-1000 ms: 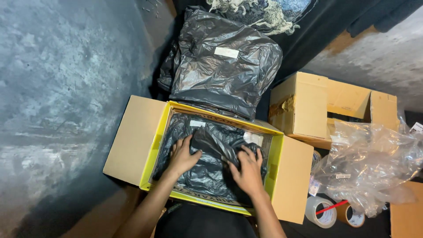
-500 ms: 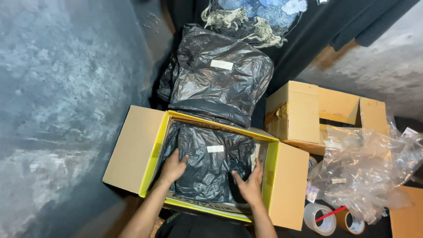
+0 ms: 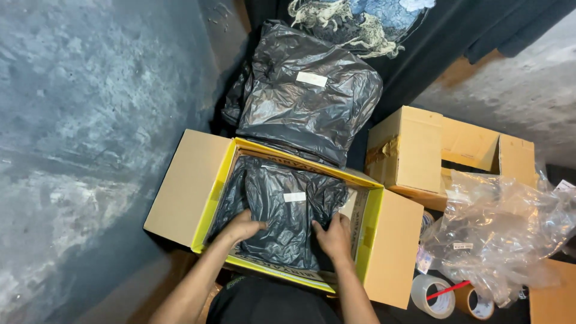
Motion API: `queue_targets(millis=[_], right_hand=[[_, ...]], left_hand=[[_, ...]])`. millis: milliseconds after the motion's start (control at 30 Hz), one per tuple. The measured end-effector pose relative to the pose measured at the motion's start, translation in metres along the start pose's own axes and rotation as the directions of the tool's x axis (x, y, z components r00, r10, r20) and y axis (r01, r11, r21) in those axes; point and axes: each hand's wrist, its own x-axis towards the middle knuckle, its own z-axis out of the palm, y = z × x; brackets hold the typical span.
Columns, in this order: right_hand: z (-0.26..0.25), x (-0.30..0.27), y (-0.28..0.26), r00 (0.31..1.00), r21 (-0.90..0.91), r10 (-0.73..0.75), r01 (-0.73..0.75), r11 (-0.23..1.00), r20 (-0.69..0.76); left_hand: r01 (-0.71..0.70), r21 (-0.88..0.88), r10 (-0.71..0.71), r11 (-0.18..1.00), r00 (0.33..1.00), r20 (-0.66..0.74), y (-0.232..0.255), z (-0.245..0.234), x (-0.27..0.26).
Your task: Unpacking clothing items from a cardboard box and removing their plastic wrapping.
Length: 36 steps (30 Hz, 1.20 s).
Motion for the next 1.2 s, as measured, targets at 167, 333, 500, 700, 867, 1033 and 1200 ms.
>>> queue_targets(millis=[167, 333, 500, 700, 867, 1033, 1200], right_hand=[[-0.067, -0.046, -0.079, 0.997, -0.052, -0.050, 0.047, 0.998, -0.055], [-0.046, -0.043, -0.054, 0.995, 0.162, 0.050, -0.063, 0.985, 0.085], [-0.045, -0.041, -0.021, 0.963, 0.465, 0.122, -0.225, 0.856, 0.241], [-0.127, -0.050, -0.021, 0.995, 0.733, 0.098, -0.081, 0.675, 0.019], [-0.214, 0.014, -0.115, 0.987, 0.679, 0.011, 0.103, 0.726, -0.160], [-0.197, 0.018, -0.116, 0.860, 0.451, -0.193, 0.423, 0.786, -0.472], [-0.078, -0.014, -0.081, 0.962, 0.493, 0.080, -0.204, 0.846, 0.260]], left_hand=[[-0.198, 0.288, 0.225, 0.937, 0.972, -0.066, -0.006, 0.008, -0.011], [-0.342, 0.467, 0.391, 0.815, 0.920, -0.008, 0.003, 0.013, -0.044], [-0.533, 0.512, 0.617, 0.674, 0.787, 0.007, -0.008, 0.012, -0.047], [-0.724, 0.316, 0.780, 0.614, 0.619, -0.098, 0.075, -0.034, -0.121], [-0.808, 0.340, 0.872, 0.482, 0.404, -0.276, 0.159, -0.077, -0.084], [-0.775, 0.402, 0.801, 0.488, 0.214, -0.559, 0.149, -0.071, -0.067], [-0.415, 0.273, 0.495, 0.868, 0.759, -0.422, 0.027, -0.027, 0.012]])
